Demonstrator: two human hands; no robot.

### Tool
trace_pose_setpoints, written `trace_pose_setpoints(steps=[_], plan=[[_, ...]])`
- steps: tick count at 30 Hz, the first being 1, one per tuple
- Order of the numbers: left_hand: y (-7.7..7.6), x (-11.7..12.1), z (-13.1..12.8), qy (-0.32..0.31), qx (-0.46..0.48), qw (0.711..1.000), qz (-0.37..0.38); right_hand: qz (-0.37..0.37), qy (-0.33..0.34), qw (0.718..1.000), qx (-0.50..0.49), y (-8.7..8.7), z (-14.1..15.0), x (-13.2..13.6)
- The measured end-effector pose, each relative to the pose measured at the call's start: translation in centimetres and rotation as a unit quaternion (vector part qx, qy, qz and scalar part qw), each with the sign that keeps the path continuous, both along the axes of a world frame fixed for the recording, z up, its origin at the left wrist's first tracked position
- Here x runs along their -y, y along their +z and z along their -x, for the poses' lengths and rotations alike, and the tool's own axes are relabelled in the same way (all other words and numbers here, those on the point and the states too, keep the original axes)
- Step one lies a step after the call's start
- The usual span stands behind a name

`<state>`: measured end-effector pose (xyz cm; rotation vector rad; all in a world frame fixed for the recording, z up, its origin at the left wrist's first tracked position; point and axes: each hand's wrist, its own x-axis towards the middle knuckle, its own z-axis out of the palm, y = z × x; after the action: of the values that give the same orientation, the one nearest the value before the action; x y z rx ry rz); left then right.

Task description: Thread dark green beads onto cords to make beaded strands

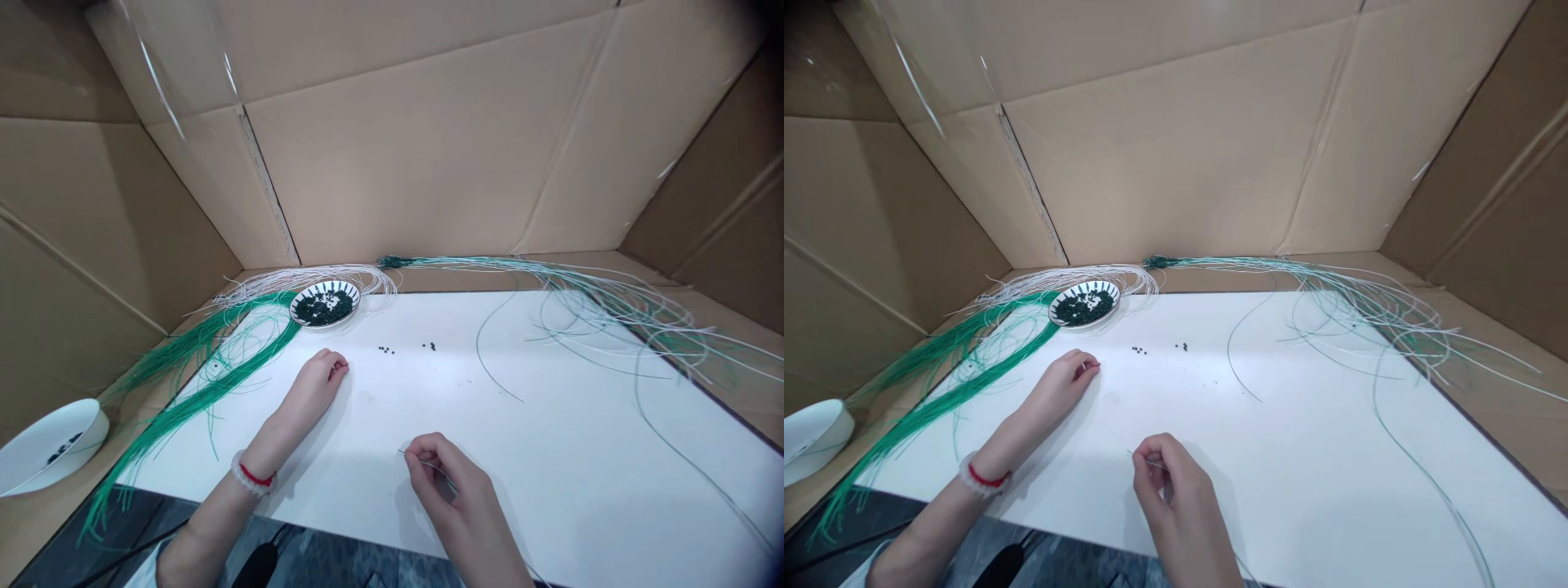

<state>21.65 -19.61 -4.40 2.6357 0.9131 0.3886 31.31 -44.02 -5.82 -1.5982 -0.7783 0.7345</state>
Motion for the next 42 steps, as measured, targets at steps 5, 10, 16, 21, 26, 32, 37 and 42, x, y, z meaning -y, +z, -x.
trace_pose_setpoints(steps=[5, 10, 16, 21, 26, 32, 37, 42], plan=[[0.0, 0.1, -0.2, 0.007, -0.002, 1.0, 0.018, 0.001, 0.001, 1.0, 0.0, -0.1, 0.0, 0.0], [0.6, 0.7, -0.2, 0.042, 0.026, 0.996, 0.069, -0.002, 0.0, 1.0, -0.006, 0.1, -0.1, 0.0], [1.5, 2.2, 0.8, 0.043, 0.114, 0.96, 0.253, -0.014, 0.007, 1.0, -0.019, 1.2, -0.8, -0.1], [2.3, 4.5, 2.1, 0.019, 0.195, 0.869, 0.455, -0.025, 0.034, 0.999, -0.01, 3.0, -0.7, -2.0], [2.6, 5.9, 3.4, 0.035, 0.261, 0.781, 0.567, -0.035, 0.061, 0.997, -0.004, 3.8, 0.6, -4.9], [3.0, 7.5, 5.7, 0.04, 0.293, 0.726, 0.621, -0.057, 0.065, 0.996, -0.025, 4.3, 2.7, -5.7], [3.5, 7.8, 7.0, 0.016, 0.296, 0.749, 0.592, -0.078, 0.053, 0.994, -0.055, 5.1, 4.1, -5.3], [4.0, 7.9, 7.5, 0.011, 0.289, 0.779, 0.557, -0.066, 0.013, 0.997, -0.04, 6.1, 5.1, -4.9]])
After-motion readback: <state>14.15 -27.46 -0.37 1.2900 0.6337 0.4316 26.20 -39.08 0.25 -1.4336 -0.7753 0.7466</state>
